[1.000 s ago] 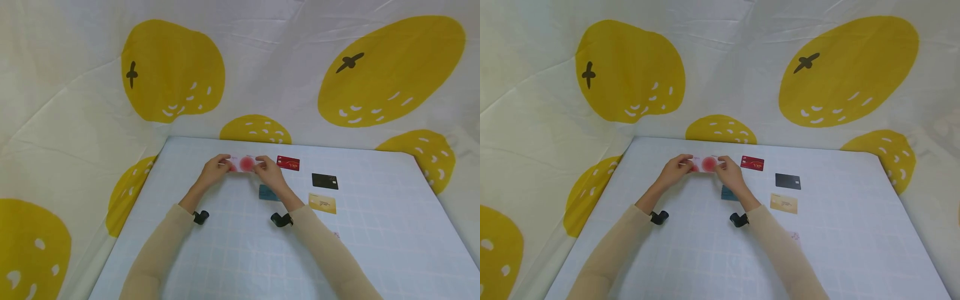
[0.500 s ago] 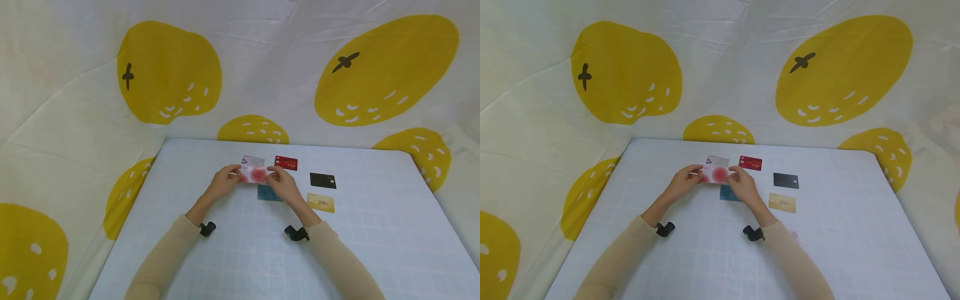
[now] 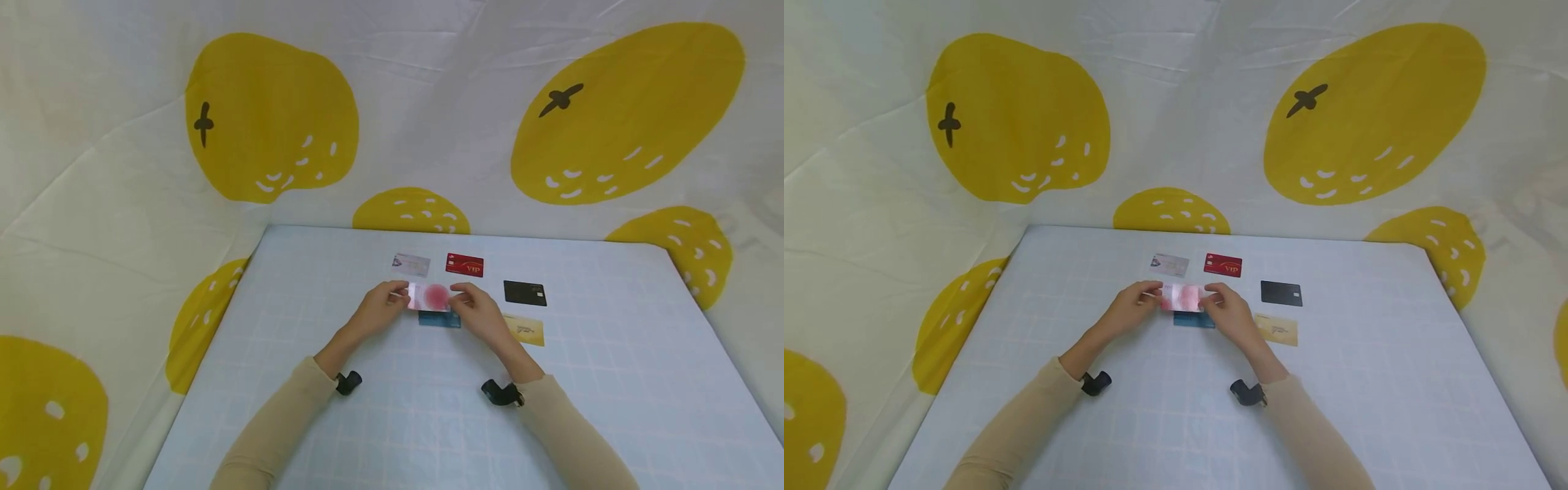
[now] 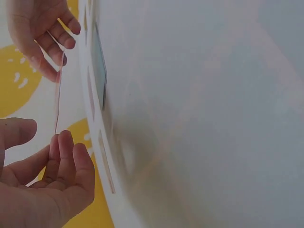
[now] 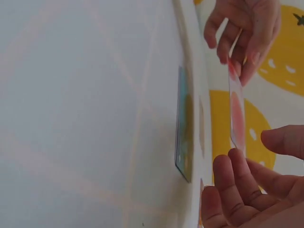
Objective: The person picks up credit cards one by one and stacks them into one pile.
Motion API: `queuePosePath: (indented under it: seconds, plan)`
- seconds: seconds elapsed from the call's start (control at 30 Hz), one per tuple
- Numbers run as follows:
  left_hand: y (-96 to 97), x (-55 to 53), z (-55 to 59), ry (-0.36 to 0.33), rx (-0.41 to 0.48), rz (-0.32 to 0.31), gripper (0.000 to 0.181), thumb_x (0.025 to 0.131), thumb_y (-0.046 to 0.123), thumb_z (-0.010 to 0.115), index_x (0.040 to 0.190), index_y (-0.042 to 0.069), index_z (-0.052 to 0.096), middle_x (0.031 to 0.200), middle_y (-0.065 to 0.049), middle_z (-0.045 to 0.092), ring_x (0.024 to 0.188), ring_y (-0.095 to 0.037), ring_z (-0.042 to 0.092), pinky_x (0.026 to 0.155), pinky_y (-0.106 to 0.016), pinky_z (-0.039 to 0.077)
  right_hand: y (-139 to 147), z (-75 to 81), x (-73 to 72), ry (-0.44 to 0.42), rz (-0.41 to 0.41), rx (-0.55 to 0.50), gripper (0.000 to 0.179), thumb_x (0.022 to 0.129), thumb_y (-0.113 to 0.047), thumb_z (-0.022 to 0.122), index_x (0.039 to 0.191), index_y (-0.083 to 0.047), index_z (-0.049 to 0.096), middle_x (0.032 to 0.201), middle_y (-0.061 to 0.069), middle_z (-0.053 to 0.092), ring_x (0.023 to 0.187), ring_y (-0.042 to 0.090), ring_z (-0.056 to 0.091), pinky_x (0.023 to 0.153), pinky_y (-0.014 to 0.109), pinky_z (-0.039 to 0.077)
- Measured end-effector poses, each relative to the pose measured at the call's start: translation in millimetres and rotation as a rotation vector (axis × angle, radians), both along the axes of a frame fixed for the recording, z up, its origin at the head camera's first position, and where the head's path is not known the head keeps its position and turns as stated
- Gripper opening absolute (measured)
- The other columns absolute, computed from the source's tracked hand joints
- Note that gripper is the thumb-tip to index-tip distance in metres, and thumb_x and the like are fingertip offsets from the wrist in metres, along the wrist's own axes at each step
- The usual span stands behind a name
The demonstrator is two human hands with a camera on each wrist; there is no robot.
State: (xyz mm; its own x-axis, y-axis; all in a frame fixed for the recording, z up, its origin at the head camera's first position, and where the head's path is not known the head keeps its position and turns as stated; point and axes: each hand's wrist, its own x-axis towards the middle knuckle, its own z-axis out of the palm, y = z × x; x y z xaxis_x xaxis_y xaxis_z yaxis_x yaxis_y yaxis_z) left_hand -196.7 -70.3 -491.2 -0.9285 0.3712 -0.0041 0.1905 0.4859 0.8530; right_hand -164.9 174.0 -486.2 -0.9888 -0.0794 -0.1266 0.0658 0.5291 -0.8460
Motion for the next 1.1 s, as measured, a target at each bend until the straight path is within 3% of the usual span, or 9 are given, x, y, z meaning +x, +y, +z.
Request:
queuePosePath:
  seconds: [0.23, 0.53, 0.77, 0.93, 1.1]
  plan:
    - [7.6, 1.4, -5.0, -0.012, -0.055, -0.038, 0.039, 0.100, 0.015, 0.061, 0.136, 0.002, 0.059, 0.118, -0.009, 0.063, 0.106, -0.023, 0.062, 0.094, -0.038, 0.050, 9, -6.6, 3.5, -0.044, -0.016, 0.021, 0.040, 0.102, -0.029, 0.058, 0.137, -0.011, 0.056, 0.118, 0.011, 0.064, 0.105, 0.028, 0.058, 0.092, 0.044, 0.052]
    - [13.6, 0.3, -14.6, -0.012, -0.100, -0.106, 0.038, 0.100, 0.017, 0.060, 0.135, 0.001, 0.059, 0.118, -0.009, 0.065, 0.107, -0.021, 0.060, 0.095, -0.039, 0.049, 15, -15.7, 4.2, -0.087, -0.033, 0.048, 0.038, 0.101, -0.029, 0.059, 0.134, -0.011, 0.057, 0.112, 0.010, 0.067, 0.097, 0.025, 0.061, 0.089, 0.043, 0.053]
    - [17.6, -0.7, -19.3, 0.023, -0.157, -0.154, 0.026, 0.100, 0.015, 0.060, 0.121, 0.001, 0.065, 0.107, -0.006, 0.062, 0.097, -0.018, 0.057, 0.087, -0.034, 0.050, 18, -18.6, 4.8, -0.122, -0.027, 0.069, 0.036, 0.101, -0.027, 0.060, 0.134, -0.011, 0.058, 0.109, 0.008, 0.067, 0.094, 0.024, 0.061, 0.089, 0.042, 0.052]
    - [19.2, 0.6, -19.6, 0.014, -0.195, -0.158, 0.021, 0.100, 0.015, 0.061, 0.116, 0.003, 0.066, 0.096, -0.003, 0.059, 0.090, -0.018, 0.054, 0.080, -0.031, 0.049, 19, -19.5, 4.9, -0.121, -0.007, 0.065, 0.036, 0.101, -0.026, 0.059, 0.133, -0.010, 0.058, 0.109, 0.009, 0.067, 0.094, 0.024, 0.060, 0.089, 0.042, 0.052]
    - [21.6, 0.6, -19.4, -0.015, -0.236, -0.152, 0.026, 0.100, 0.017, 0.062, 0.121, 0.003, 0.066, 0.094, -0.002, 0.058, 0.090, -0.018, 0.053, 0.079, -0.029, 0.049, 20, -20.1, 5.3, -0.109, 0.014, 0.069, 0.035, 0.101, -0.025, 0.059, 0.131, -0.007, 0.059, 0.108, 0.009, 0.066, 0.093, 0.024, 0.060, 0.088, 0.041, 0.053]
